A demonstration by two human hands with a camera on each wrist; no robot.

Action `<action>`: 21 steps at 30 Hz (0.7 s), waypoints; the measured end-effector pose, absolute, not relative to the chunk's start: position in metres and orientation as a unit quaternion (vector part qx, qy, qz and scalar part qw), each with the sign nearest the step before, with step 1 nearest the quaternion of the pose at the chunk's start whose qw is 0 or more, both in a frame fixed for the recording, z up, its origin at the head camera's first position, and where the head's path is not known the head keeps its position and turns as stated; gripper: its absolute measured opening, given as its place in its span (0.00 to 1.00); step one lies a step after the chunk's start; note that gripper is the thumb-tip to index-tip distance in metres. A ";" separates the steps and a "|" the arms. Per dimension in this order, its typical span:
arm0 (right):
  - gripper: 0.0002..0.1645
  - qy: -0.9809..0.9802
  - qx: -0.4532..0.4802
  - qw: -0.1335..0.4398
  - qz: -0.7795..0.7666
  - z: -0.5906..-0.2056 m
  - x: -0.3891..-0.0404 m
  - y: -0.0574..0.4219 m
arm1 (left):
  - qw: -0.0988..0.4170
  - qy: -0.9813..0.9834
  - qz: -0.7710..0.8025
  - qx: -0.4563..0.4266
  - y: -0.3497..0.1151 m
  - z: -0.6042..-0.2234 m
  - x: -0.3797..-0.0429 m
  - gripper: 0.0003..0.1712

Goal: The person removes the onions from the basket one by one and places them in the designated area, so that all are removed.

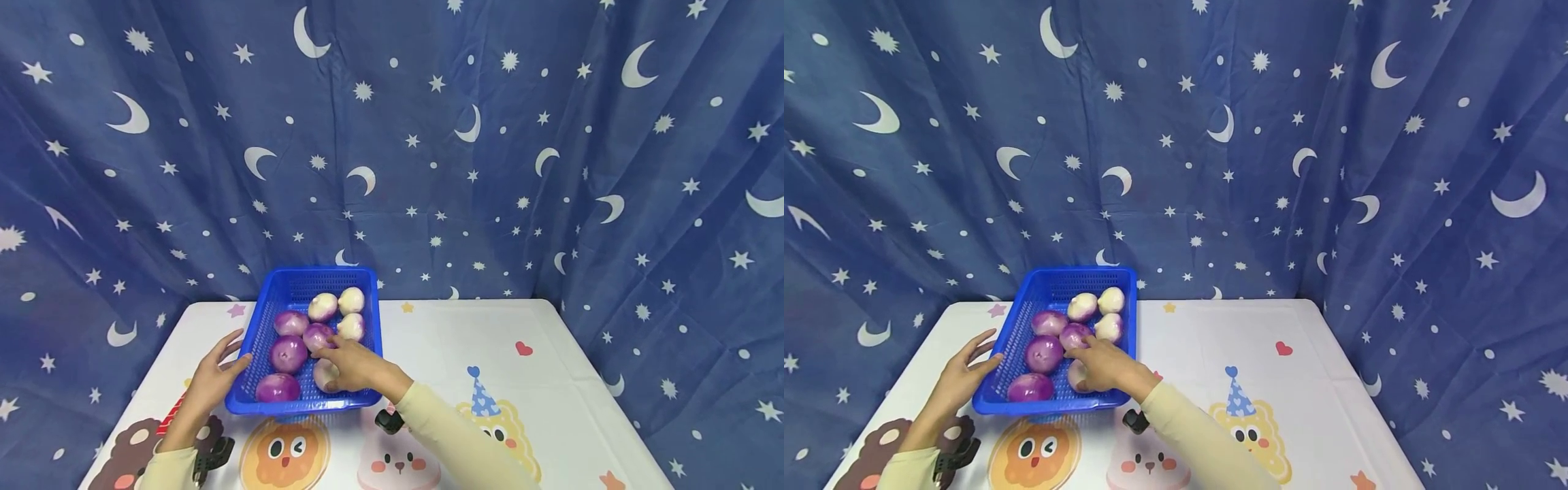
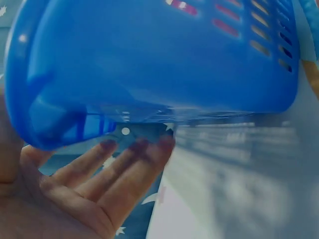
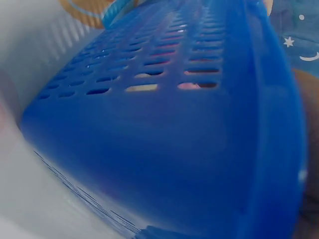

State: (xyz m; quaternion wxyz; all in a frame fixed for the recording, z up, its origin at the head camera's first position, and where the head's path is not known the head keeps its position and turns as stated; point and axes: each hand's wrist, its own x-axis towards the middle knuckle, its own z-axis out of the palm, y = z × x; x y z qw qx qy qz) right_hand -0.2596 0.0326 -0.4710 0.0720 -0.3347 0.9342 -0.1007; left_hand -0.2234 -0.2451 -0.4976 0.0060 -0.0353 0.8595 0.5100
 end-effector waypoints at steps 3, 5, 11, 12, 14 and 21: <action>0.38 0.934 -0.339 0.075 -0.082 -0.470 -0.264 0.030 | 0.019 0.845 0.532 -0.046 -0.247 -0.501 -0.225 0.39; 0.38 0.935 -0.336 0.082 -0.081 -0.472 -0.266 0.029 | 0.025 0.839 0.542 -0.050 -0.249 -0.503 -0.224 0.40; 0.38 0.932 -0.336 0.104 -0.084 -0.482 -0.271 0.028 | 0.035 0.829 0.556 -0.054 -0.252 -0.508 -0.222 0.39; 0.37 0.931 -0.341 0.102 -0.079 -0.483 -0.272 0.027 | 0.033 0.829 0.555 -0.054 -0.252 -0.508 -0.223 0.38; 0.37 0.929 -0.350 0.096 -0.066 -0.484 -0.276 0.027 | 0.027 0.826 0.560 -0.052 -0.253 -0.508 -0.224 0.37; 0.37 0.924 -0.369 0.096 -0.033 -0.486 -0.282 0.024 | 0.017 0.819 0.571 -0.052 -0.253 -0.508 -0.231 0.35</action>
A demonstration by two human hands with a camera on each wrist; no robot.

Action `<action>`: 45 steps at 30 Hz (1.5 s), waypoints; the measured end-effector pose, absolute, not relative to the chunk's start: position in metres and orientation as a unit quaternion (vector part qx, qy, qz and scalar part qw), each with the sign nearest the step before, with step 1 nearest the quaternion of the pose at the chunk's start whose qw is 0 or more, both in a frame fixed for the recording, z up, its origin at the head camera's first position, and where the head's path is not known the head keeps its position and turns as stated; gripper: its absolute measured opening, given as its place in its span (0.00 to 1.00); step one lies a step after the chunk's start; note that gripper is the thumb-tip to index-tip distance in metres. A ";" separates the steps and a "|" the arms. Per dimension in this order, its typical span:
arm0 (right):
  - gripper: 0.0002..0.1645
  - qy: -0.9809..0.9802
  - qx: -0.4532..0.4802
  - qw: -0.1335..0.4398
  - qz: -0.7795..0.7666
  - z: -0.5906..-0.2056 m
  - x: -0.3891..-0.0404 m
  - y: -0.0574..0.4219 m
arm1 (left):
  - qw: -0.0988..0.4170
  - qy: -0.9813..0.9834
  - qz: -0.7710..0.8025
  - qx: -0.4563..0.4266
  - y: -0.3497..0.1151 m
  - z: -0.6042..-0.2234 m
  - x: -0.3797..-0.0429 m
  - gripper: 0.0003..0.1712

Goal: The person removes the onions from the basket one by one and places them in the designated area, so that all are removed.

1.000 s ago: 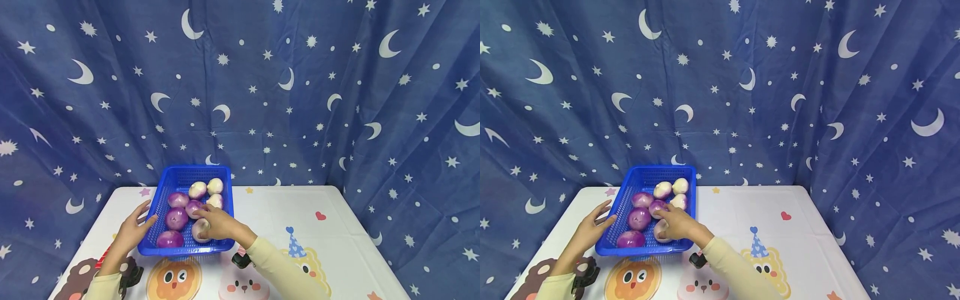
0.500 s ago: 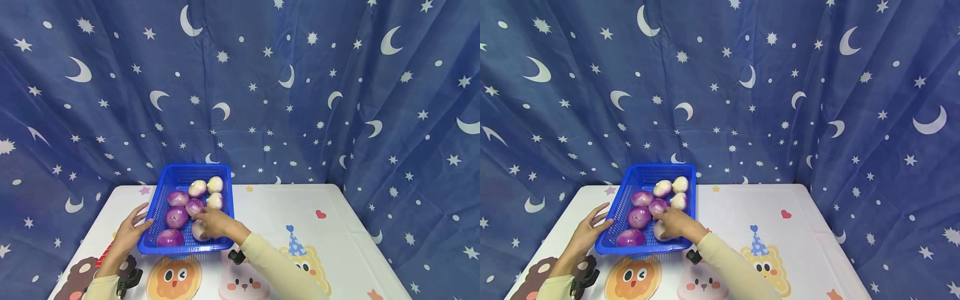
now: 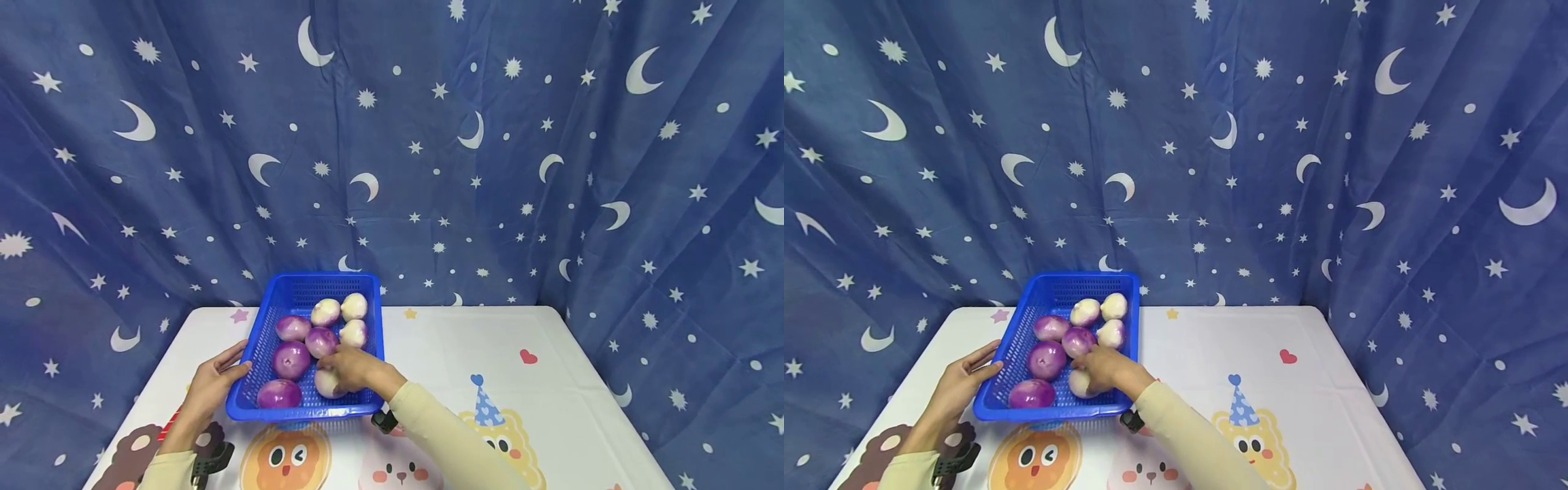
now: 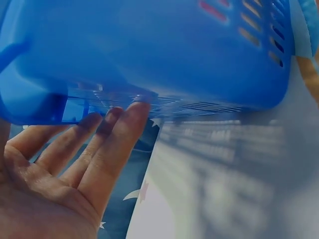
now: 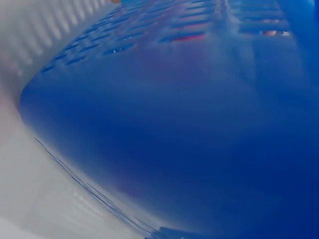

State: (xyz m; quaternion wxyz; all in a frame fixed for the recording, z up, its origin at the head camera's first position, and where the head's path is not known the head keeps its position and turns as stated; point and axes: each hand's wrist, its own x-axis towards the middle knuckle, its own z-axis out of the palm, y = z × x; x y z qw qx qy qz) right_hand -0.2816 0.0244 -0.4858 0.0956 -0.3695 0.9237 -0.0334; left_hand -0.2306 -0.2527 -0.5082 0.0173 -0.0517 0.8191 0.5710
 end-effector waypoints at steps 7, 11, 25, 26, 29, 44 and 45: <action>0.38 0.923 -0.374 0.088 -0.013 -0.486 -0.281 0.025 | 0.019 0.815 0.576 -0.062 -0.250 -0.511 -0.230 0.35; 0.37 0.923 -0.372 0.085 -0.047 -0.485 -0.279 0.027 | 0.018 0.811 0.582 -0.061 -0.249 -0.513 -0.230 0.35; 0.37 0.890 -0.391 0.055 -0.227 -0.472 -0.280 0.048 | 0.026 0.817 0.571 -0.079 -0.248 -0.513 -0.235 0.35; 0.38 0.888 -0.389 0.055 -0.240 -0.471 -0.279 0.050 | 0.027 0.816 0.571 -0.079 -0.248 -0.513 -0.235 0.35; 0.39 0.878 -0.386 0.052 -0.280 -0.468 -0.278 0.054 | 0.027 0.815 0.573 -0.079 -0.248 -0.514 -0.234 0.35; 0.41 0.817 -0.345 0.038 -0.460 -0.451 -0.280 0.093 | 0.030 0.805 0.587 -0.076 -0.251 -0.512 -0.230 0.36; 0.41 0.817 -0.341 0.035 -0.463 -0.450 -0.280 0.097 | 0.030 0.805 0.588 -0.074 -0.252 -0.512 -0.230 0.36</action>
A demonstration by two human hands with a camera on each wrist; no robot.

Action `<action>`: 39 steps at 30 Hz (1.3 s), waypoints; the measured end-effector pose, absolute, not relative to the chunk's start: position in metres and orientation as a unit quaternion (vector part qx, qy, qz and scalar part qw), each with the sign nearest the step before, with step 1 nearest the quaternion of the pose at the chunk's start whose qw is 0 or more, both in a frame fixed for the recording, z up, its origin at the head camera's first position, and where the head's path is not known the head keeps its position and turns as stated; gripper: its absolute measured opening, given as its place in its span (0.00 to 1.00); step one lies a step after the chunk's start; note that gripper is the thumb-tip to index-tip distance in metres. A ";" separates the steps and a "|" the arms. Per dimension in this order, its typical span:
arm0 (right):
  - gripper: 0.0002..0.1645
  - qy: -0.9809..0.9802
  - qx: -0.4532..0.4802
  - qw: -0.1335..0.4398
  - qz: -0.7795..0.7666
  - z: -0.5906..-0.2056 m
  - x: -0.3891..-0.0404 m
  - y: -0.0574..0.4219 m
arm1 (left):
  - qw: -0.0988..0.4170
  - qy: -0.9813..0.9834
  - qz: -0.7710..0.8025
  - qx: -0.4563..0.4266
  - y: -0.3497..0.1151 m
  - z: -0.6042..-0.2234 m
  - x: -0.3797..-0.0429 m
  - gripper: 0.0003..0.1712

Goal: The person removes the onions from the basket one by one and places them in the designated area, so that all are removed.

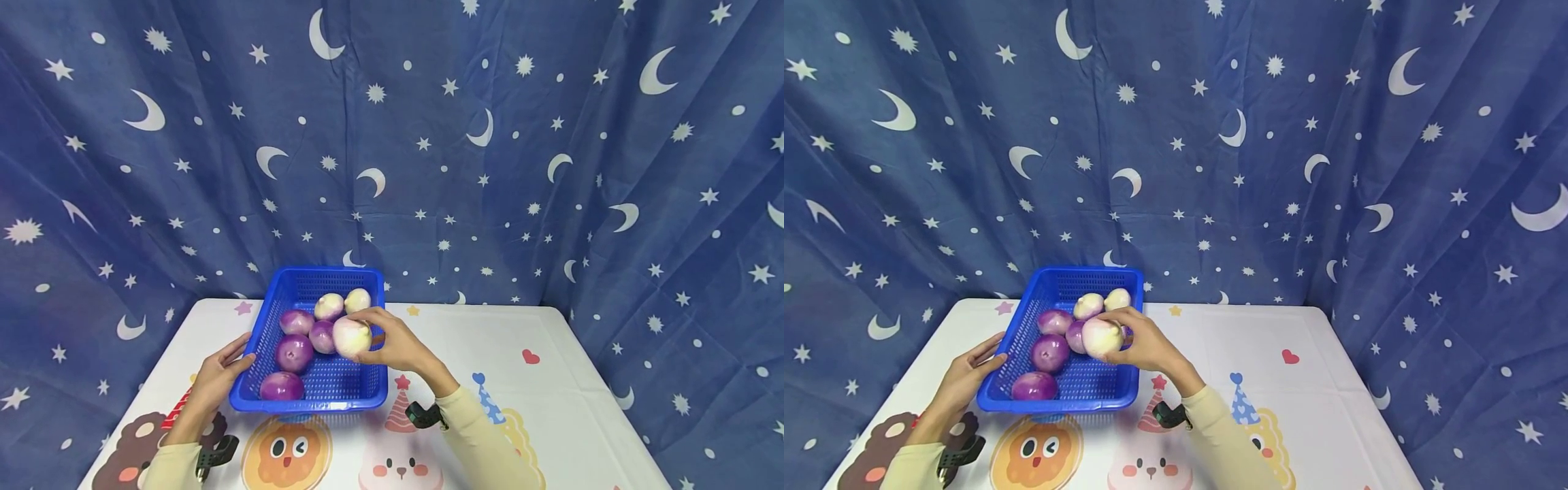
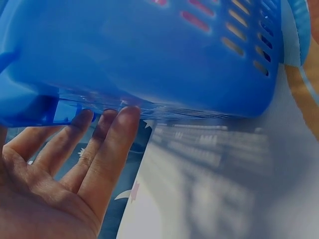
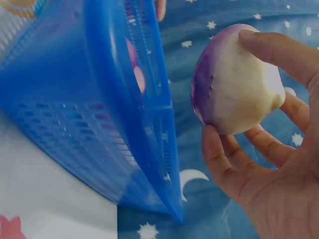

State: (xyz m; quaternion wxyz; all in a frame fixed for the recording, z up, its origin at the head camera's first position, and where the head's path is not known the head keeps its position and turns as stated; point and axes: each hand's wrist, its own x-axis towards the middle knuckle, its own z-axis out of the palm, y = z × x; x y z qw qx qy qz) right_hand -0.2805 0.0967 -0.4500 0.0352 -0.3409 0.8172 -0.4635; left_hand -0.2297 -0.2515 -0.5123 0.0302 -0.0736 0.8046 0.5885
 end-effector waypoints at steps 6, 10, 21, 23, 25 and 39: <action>0.41 0.822 -0.318 0.018 -0.472 -0.446 -0.284 0.115 | 0.030 0.808 0.584 -0.069 -0.252 -0.511 -0.230 0.37; 0.41 0.820 -0.303 0.011 -0.485 -0.447 -0.286 0.127 | 0.033 0.811 0.580 -0.073 -0.252 -0.512 -0.230 0.37; 0.41 0.830 -0.253 -0.020 -0.496 -0.453 -0.288 0.156 | 0.037 0.818 0.568 -0.083 -0.251 -0.512 -0.229 0.38; 0.41 0.835 -0.244 -0.023 -0.493 -0.454 -0.289 0.161 | 0.036 0.818 0.569 -0.081 -0.251 -0.513 -0.229 0.37; 0.41 0.836 -0.239 -0.027 -0.494 -0.460 -0.294 0.168 | 0.034 0.818 0.569 -0.079 -0.251 -0.513 -0.229 0.37; 0.41 0.830 -0.134 -0.023 -0.542 -0.488 -0.317 0.192 | 0.031 0.817 0.572 -0.071 -0.252 -0.513 -0.229 0.37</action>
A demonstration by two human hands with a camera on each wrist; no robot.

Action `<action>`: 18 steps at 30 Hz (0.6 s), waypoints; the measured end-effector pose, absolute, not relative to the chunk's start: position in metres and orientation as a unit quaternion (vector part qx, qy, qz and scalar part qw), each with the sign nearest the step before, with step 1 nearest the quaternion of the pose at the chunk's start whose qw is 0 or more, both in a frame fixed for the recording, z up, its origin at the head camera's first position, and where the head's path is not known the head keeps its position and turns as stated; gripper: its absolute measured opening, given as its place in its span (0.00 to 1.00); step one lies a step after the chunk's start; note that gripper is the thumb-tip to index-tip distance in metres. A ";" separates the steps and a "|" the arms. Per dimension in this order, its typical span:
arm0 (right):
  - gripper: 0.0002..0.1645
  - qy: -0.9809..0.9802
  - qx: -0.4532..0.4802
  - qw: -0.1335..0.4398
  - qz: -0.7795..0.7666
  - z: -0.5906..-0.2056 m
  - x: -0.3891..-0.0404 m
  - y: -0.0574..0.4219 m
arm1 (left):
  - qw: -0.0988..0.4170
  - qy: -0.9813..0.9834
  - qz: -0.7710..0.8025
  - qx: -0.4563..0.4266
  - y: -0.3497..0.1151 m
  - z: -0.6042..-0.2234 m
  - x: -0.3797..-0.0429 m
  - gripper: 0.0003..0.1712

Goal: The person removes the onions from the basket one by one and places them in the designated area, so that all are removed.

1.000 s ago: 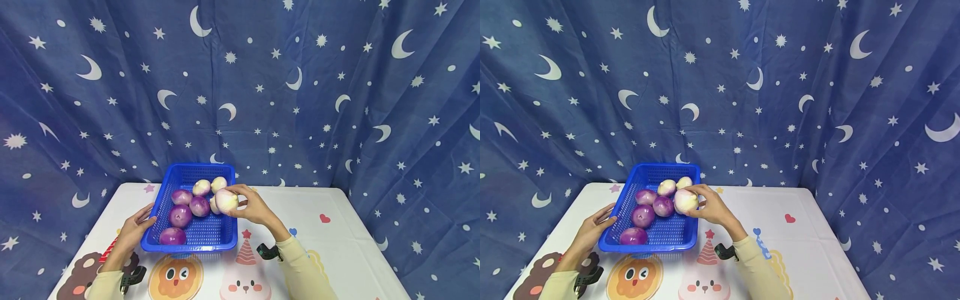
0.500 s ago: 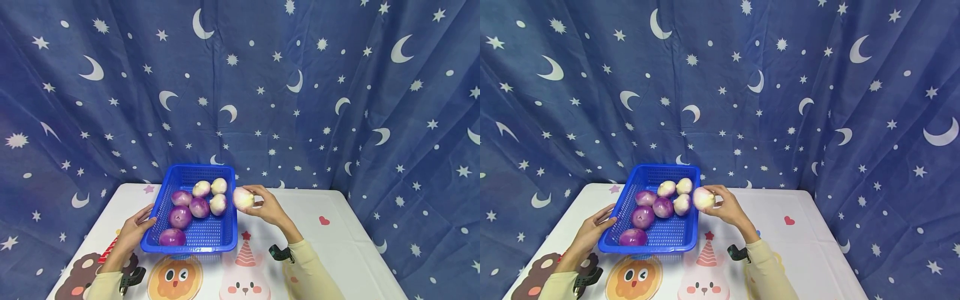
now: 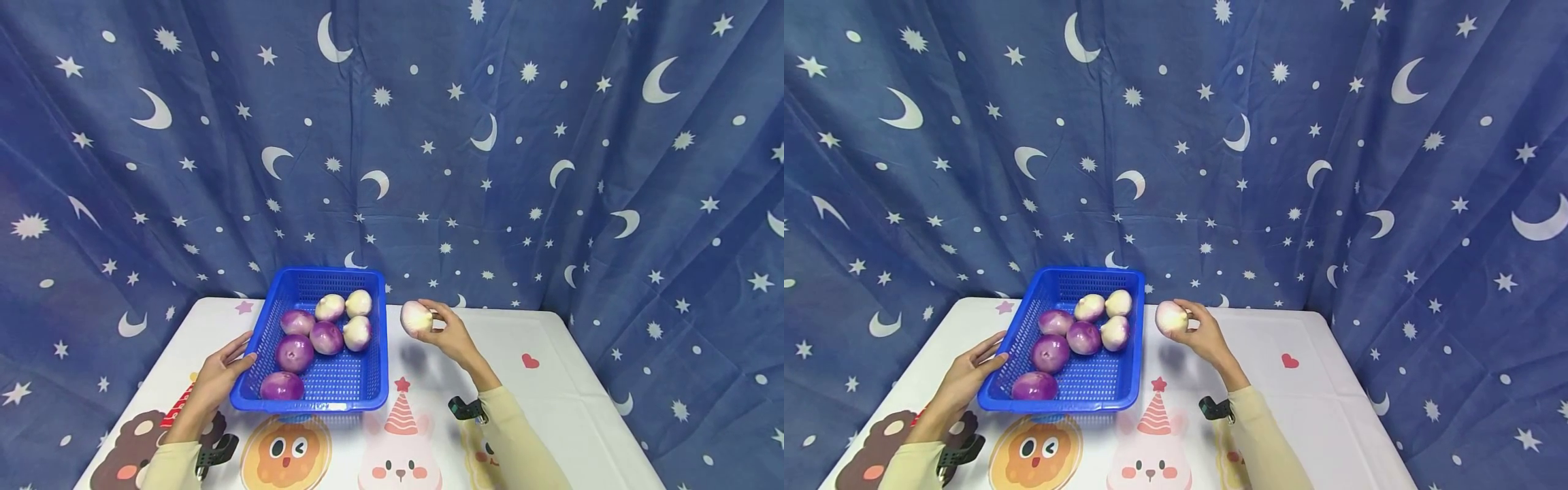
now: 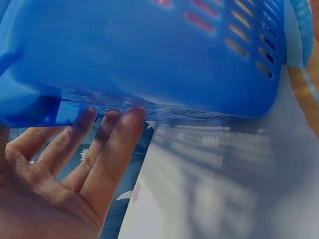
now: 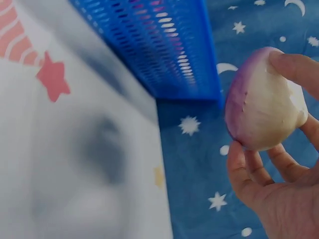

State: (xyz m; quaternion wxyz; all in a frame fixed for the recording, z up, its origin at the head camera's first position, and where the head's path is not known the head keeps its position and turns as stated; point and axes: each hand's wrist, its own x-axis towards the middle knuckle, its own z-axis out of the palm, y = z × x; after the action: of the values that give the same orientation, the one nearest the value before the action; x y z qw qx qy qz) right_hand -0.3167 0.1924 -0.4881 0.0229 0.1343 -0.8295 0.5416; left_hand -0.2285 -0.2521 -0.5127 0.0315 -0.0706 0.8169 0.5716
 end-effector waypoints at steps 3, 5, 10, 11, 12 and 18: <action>0.41 -0.830 0.117 0.024 0.544 -0.494 -0.323 0.194 | 0.030 0.815 0.574 -0.069 -0.253 -0.513 -0.228 0.36; 0.41 -0.834 0.109 0.027 0.539 -0.498 -0.327 0.194 | 0.029 0.814 0.576 -0.068 -0.253 -0.513 -0.228 0.36; 0.41 -0.848 0.092 0.043 0.520 -0.505 -0.337 0.192 | 0.025 0.814 0.576 -0.067 -0.253 -0.513 -0.228 0.37; 0.41 -0.849 0.087 0.046 0.519 -0.507 -0.339 0.192 | 0.025 0.815 0.576 -0.066 -0.253 -0.513 -0.228 0.37; 0.41 -0.852 0.083 0.050 0.515 -0.509 -0.342 0.191 | 0.025 0.814 0.576 -0.066 -0.253 -0.513 -0.228 0.36; 0.41 -0.863 0.046 0.062 0.500 -0.524 -0.356 0.188 | 0.022 0.811 0.581 -0.062 -0.252 -0.513 -0.228 0.37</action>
State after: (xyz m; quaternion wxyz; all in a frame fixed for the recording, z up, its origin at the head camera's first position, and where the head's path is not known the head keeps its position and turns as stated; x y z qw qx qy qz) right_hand -0.3559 0.1877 -0.5237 0.0620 0.0463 -0.8625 0.5001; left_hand -0.2277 -0.2521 -0.5132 0.0215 -0.0615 0.8110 0.5814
